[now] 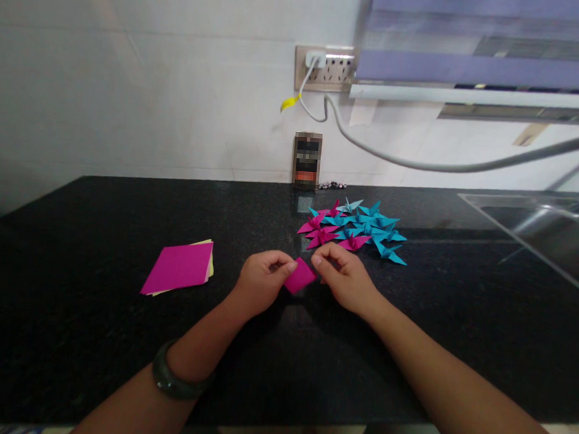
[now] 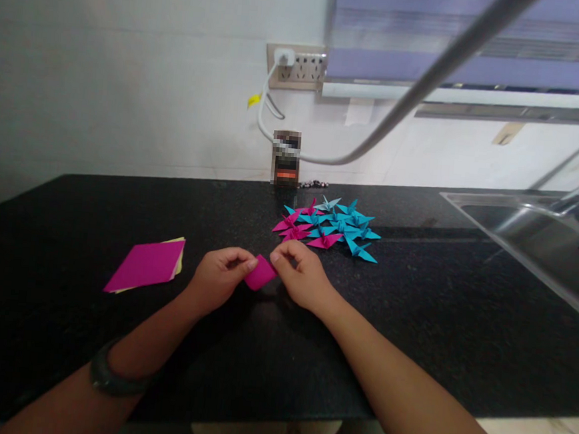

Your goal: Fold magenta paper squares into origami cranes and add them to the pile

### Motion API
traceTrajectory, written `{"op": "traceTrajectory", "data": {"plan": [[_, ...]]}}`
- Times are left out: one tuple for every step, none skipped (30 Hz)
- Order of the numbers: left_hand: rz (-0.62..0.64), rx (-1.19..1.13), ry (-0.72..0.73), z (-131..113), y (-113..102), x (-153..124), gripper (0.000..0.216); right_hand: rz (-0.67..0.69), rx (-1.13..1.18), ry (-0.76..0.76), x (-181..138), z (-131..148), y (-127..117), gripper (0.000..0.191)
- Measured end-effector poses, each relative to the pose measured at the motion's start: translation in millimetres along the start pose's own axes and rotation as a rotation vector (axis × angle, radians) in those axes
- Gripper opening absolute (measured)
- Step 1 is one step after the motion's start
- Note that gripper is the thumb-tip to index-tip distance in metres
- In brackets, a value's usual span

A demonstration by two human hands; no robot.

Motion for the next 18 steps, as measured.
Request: {"op": "traceTrajectory", "data": {"plan": [[-0.006, -0.017, 0.002, 0.8, -0.3, 0.2, 0.016, 0.008, -0.009, -0.033, 0.2, 1.6, -0.4, 0.021], [-0.009, -0.029, 0.001, 2.0, -0.5, 0.4, 0.016, 0.022, -0.025, -0.072, 0.3, 3.9, -0.5, 0.024], [-0.014, -0.038, 0.000, 3.2, -0.7, 0.6, 0.016, 0.035, -0.042, -0.108, 0.2, 6.1, -0.4, 0.028], [-0.017, -0.045, -0.002, 4.5, -0.9, 0.8, 0.016, 0.049, -0.060, -0.138, 0.0, 8.0, -0.2, 0.031], [-0.020, -0.050, -0.006, 5.5, -1.1, 1.0, 0.017, 0.057, -0.076, -0.158, -0.2, 9.5, -0.2, 0.034], [-0.023, -0.055, -0.011, 6.4, -1.5, 1.2, 0.017, 0.063, -0.087, -0.169, -0.3, 10.5, -0.2, 0.035], [-0.030, -0.063, -0.015, 6.7, -2.2, 1.4, 0.017, 0.067, -0.095, -0.173, -0.3, 11.1, -0.1, 0.037], [-0.037, -0.070, -0.018, 6.7, -3.0, 1.5, 0.017, 0.072, -0.100, -0.175, -0.3, 11.7, 0.2, 0.038], [-0.045, -0.074, -0.024, 6.6, -3.9, 1.7, 0.017, 0.077, -0.103, -0.178, -0.3, 12.2, 0.4, 0.038], [-0.056, -0.075, -0.030, 6.3, -5.0, 1.7, 0.017, 0.078, -0.103, -0.179, -0.3, 12.6, 0.6, 0.039], [-0.068, -0.073, -0.033, 5.9, -6.1, 1.7, 0.017, 0.077, -0.099, -0.176, -0.1, 12.6, 0.6, 0.039], [-0.074, -0.068, -0.033, 5.3, -6.7, 1.6, 0.017, 0.074, -0.091, -0.170, 0.0, 12.2, 0.6, 0.038], [-0.078, -0.062, -0.031, 4.8, -6.8, 1.5, 0.017, 0.066, -0.079, -0.161, 0.3, 11.5, 0.3, 0.038], [-0.077, -0.057, -0.026, 4.2, -6.4, 1.3, 0.017, 0.051, -0.062, -0.146, 0.7, 10.0, -0.3, 0.037], [-0.071, -0.053, -0.018, 3.7, -5.5, 1.0, 0.017, 0.032, -0.041, -0.115, 1.1, 7.5, -1.2, 0.034], [-0.061, -0.048, -0.011, 3.2, -4.2, 0.6, 0.017, 0.013, -0.013, -0.071, 1.6, 4.0, -1.9, 0.029], [-0.048, -0.041, -0.005, 2.8, -2.6, 0.1, 0.017, -0.002, 0.018, -0.020, 1.9, -0.1, -2.2, 0.024], [-0.034, -0.030, -0.001, 2.2, -0.9, -0.4, 0.017, -0.010, 0.044, 0.026, 2.0, -3.6, -1.8, 0.020]]}}
Point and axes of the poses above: each hand's wrist, its own x-axis towards the middle knuckle, its own y-axis out of the palm, z = x × y, the point moved 7 cm from there along x, towards the middle knuckle, and after that the axes turned 1 degree about -x, right-handed, at the moved point
